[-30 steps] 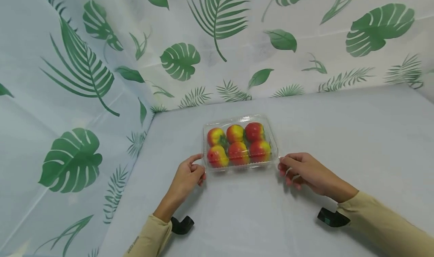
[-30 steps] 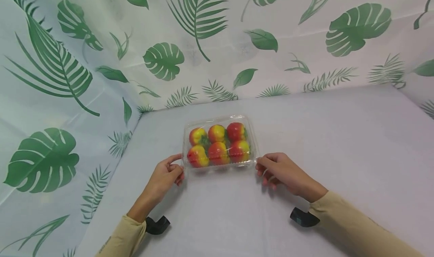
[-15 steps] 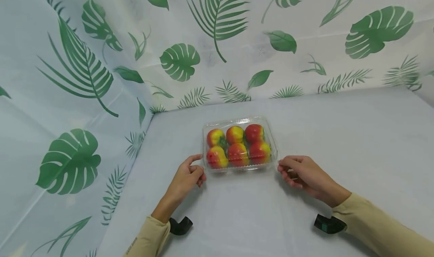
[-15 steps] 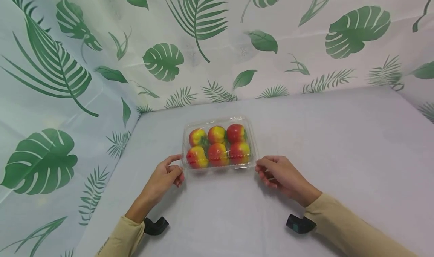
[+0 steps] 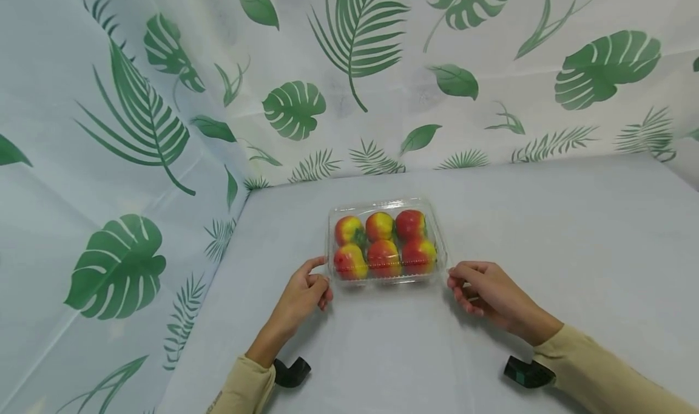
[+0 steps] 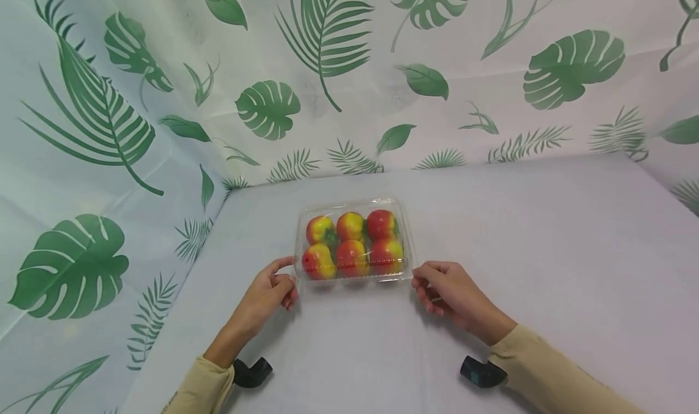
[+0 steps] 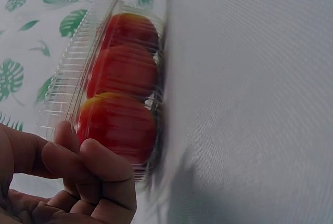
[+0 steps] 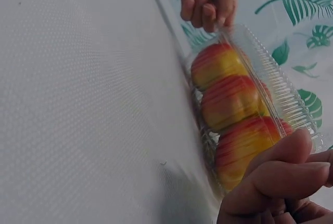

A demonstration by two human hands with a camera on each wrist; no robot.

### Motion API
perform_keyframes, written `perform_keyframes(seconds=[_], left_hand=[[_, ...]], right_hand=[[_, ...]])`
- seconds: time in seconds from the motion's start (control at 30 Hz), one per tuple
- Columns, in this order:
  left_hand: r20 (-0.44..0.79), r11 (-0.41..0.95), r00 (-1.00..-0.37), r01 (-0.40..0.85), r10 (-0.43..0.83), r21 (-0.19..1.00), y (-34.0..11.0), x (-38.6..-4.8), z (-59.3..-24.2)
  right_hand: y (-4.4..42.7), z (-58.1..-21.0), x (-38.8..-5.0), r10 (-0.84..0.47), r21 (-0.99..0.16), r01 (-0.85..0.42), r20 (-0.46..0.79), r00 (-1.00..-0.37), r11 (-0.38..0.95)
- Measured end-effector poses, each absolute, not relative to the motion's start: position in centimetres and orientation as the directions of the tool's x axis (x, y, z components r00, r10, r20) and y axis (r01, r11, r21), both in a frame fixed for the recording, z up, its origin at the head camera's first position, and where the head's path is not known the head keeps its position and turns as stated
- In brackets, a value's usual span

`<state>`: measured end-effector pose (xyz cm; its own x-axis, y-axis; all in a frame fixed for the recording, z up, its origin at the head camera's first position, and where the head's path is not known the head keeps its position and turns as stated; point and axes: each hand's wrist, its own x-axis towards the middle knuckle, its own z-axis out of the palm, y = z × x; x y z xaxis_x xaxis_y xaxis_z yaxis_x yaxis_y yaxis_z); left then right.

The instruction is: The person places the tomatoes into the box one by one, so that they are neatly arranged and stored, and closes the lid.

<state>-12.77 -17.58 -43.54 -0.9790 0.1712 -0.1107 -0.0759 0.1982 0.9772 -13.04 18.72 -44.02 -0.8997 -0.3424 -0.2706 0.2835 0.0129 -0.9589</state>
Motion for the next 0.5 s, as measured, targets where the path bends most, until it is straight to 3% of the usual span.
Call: perform_keyframes(seconds=[0.33,0.5], left_hand=[[-0.038,0.187,-0.995,-0.02,0.096,0.982,-16.8,-12.79,-44.2],[-0.043,0.198,-0.998,-0.033,0.046,0.98,-17.02,-12.41,-44.37]], right_hand=[[18.78,-44.02,-13.1,-0.371,-0.963,0.269,-0.258,-0.892,0.024],[19.18,-44.29,-13.39,-0.427,-0.968,0.227,-0.252,-0.869,0.11]])
